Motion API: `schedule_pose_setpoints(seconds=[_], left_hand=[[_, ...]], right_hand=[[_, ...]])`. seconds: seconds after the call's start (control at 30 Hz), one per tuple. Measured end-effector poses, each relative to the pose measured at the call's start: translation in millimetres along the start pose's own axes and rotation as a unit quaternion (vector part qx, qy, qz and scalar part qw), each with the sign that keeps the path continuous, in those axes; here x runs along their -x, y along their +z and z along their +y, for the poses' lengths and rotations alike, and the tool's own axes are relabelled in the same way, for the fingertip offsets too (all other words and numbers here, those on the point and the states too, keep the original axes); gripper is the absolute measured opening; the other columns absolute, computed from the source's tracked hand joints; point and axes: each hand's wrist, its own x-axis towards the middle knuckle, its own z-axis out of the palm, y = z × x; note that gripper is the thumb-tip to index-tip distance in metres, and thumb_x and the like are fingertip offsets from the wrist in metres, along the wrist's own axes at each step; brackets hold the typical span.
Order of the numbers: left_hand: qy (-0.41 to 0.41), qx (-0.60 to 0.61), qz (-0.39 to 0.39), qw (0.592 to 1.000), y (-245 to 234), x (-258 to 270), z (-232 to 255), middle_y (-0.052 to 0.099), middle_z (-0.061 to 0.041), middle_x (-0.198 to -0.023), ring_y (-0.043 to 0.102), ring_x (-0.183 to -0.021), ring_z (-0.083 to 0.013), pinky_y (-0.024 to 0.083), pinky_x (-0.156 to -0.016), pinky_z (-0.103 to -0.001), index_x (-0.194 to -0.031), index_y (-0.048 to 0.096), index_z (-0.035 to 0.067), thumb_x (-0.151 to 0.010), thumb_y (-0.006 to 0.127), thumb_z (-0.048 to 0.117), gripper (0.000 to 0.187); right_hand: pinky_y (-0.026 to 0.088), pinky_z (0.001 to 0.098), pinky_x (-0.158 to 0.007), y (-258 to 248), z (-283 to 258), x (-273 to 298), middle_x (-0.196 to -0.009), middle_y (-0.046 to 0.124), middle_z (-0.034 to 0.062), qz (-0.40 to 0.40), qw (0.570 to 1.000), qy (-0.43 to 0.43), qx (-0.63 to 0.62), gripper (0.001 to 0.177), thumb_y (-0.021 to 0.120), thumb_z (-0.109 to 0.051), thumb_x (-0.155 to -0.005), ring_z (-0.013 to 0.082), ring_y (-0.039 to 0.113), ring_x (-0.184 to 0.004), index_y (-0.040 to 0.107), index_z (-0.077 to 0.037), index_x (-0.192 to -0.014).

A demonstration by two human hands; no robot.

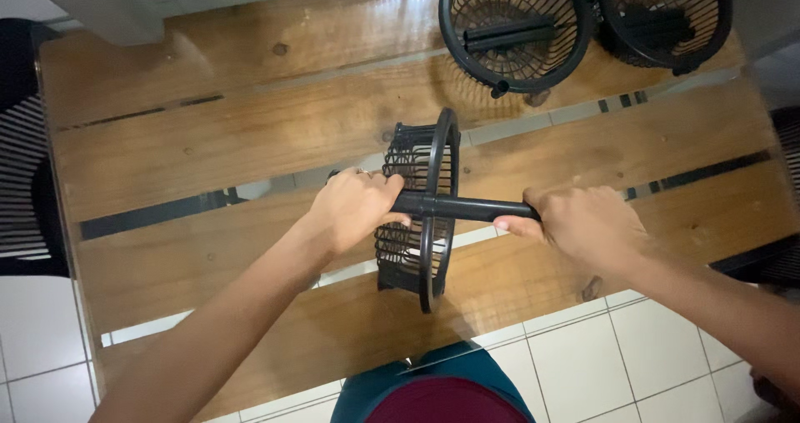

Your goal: The person assembles a small black fan by inserting rods into the fan cage and attaching end caps. They repeatedly insert and remove the rods and caps, then place the assembled unit on the table.

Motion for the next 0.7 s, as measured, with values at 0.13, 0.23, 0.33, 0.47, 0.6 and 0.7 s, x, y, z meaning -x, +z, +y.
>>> schedule_pose_setpoints(seconds=[0.13, 0.23, 0.33, 0.47, 0.6, 0.7], left_hand=[[0.007, -0.017, -0.009, 1.0, 5, 7, -7, 0.07, -0.013, -0.077, 0.07, -0.077, -0.0342, 0.055, -0.073, -0.044, -0.093, 0.059, 0.005, -0.083, 0.068, 0.059, 0.056], [0.007, -0.007, 0.033, 0.999, 7, 10, -11, 0.069, -0.012, -0.076, 0.07, -0.076, -0.0343, 0.055, -0.074, -0.043, -0.088, 0.059, 0.005, -0.08, 0.068, 0.06, 0.056], [0.006, -0.024, 0.053, 0.998, 7, 13, -10, 0.068, -0.014, -0.073, 0.069, -0.075, -0.0356, 0.055, -0.074, -0.044, -0.087, 0.059, 0.004, -0.081, 0.068, 0.062, 0.059], [-0.017, 0.025, 0.09, 0.995, 13, 20, -7, 0.069, -0.013, -0.075, 0.07, -0.076, -0.0341, 0.054, -0.072, -0.043, -0.091, 0.06, 0.004, -0.08, 0.07, 0.059, 0.057], [-0.051, 0.086, 0.162, 0.982, 30, 34, -11, 0.07, -0.012, -0.078, 0.069, -0.077, -0.034, 0.053, -0.069, -0.044, -0.09, 0.063, 0.007, -0.078, 0.072, 0.057, 0.052], [-0.108, 0.093, 0.197, 0.97, 53, 50, -17, 0.069, -0.012, -0.076, 0.068, -0.076, -0.0351, 0.052, -0.067, -0.045, -0.09, 0.065, 0.007, -0.077, 0.077, 0.055, 0.051]], right_hand=[[0.051, 0.0436, -0.048, -9, -9, -4, -0.047, 0.059, 0.012, -0.004, 1.0, -0.005, 0.009, 0.068, 0.043, -0.075, -0.084, 0.0323, 0.064, -0.048, 0.065, -0.01, -0.079], [0.052, 0.042, -0.049, -17, -14, -7, -0.048, 0.06, 0.0115, -0.032, 0.999, 0.007, 0.0, 0.068, 0.043, -0.074, -0.085, 0.0316, 0.066, -0.049, 0.065, -0.011, -0.08], [0.051, 0.0426, -0.048, -25, -15, -4, -0.049, 0.058, 0.0104, 0.027, 0.999, -0.036, 0.01, 0.068, 0.044, -0.073, -0.087, 0.0327, 0.065, -0.049, 0.064, -0.009, -0.077], [0.05, 0.0392, -0.05, -40, -22, 1, -0.054, 0.064, 0.0082, 0.052, 0.997, -0.039, 0.051, 0.068, 0.045, -0.073, -0.089, 0.0299, 0.068, -0.055, 0.061, -0.007, -0.086], [0.053, 0.0401, -0.068, -56, -42, 3, -0.085, 0.07, 0.0084, 0.178, 0.974, -0.092, 0.109, 0.056, 0.057, -0.057, -0.09, 0.0259, 0.07, -0.085, 0.063, -0.005, -0.111], [0.047, 0.0446, -0.102, -59, -60, 3, -0.105, 0.069, 0.0094, 0.285, 0.943, -0.125, 0.121, 0.04, 0.067, -0.045, -0.089, 0.0278, 0.063, -0.113, 0.063, -0.008, -0.104]])
